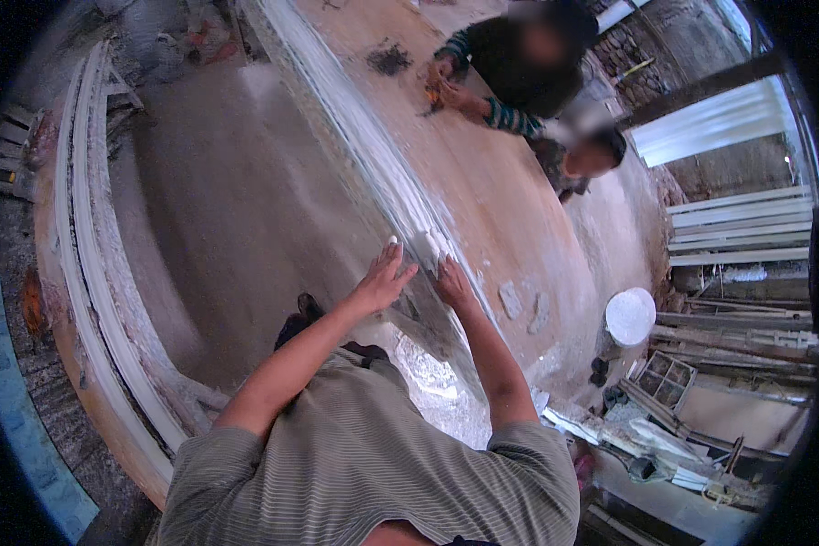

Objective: The person applies a white paste-like substance along the edge of a large curved wooden object using their hands. They repeatedly scoop the material from a bucket and smooth it along the seam. Another person is visible working nearby on a different section.

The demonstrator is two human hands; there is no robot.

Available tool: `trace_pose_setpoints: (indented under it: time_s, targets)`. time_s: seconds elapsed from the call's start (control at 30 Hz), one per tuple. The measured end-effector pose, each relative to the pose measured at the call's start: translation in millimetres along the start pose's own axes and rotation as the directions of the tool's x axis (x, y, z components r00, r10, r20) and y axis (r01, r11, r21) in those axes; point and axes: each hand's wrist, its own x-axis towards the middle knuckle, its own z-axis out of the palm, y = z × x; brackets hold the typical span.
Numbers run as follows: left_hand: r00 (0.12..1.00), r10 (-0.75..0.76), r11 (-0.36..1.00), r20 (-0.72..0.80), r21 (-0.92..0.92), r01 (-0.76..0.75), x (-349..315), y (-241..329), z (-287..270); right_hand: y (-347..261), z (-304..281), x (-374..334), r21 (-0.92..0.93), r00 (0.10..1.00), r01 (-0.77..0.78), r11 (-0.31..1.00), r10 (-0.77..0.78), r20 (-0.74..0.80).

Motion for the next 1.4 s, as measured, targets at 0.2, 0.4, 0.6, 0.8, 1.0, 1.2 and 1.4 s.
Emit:
trace_pose_setpoints:
  time_s: [0.2, 0.4, 0.6, 0.8, 1.0, 1.2, 1.4]
  targets:
    - [0.999, 0.025, 0.997, -0.046, 0.067, -0.022, 42.6, -38.6, -116.3, -49.5, -11.7, 155.3, -0.024, 0.987, -0.083, 0.996, 0.086, 0.139]
    - [0.996, 0.055, 0.989, -0.069, 0.139, -0.045, 133.9, -59.2, -234.4, -72.4, 0.4, 311.9, -0.057, 0.992, -0.015, 0.998, 0.022, 0.123]
    - [0.984, 0.077, 0.98, -0.163, 0.196, -0.044, 250.9, -122.3, -371.7, -75.7, 44.5, 512.0, -0.228, 0.932, 0.359, 0.905, -0.359, 0.042]
    - [0.963, 0.033, 0.976, -0.266, 0.214, 0.026, 339.1, -175.9, -514.6, -153.2, 25.7, 698.3, 0.012, 0.955, 0.255, 0.967, -0.254, 0.153]
    - [0.923, 0.021, 0.966, -0.384, 0.245, 0.08, 434.1, -233.5, -653.3, -193.4, 28.8, 894.2, -0.127, 0.934, 0.356, 0.926, -0.355, 0.029]
    - [0.918, -0.005, 0.967, -0.396, 0.23, 0.104, 515.9, -290.2, -814.3, -259.7, 2.8, 1076.7, -0.157, 0.934, 0.355, 0.921, -0.345, 0.088]
    - [0.931, 0.085, 0.942, -0.355, 0.334, 0.041, 602.0, -319.6, -958.4, -241.7, 48.0, 1246.0, -0.544, 0.89, 0.384, 0.746, -0.457, 0.003]
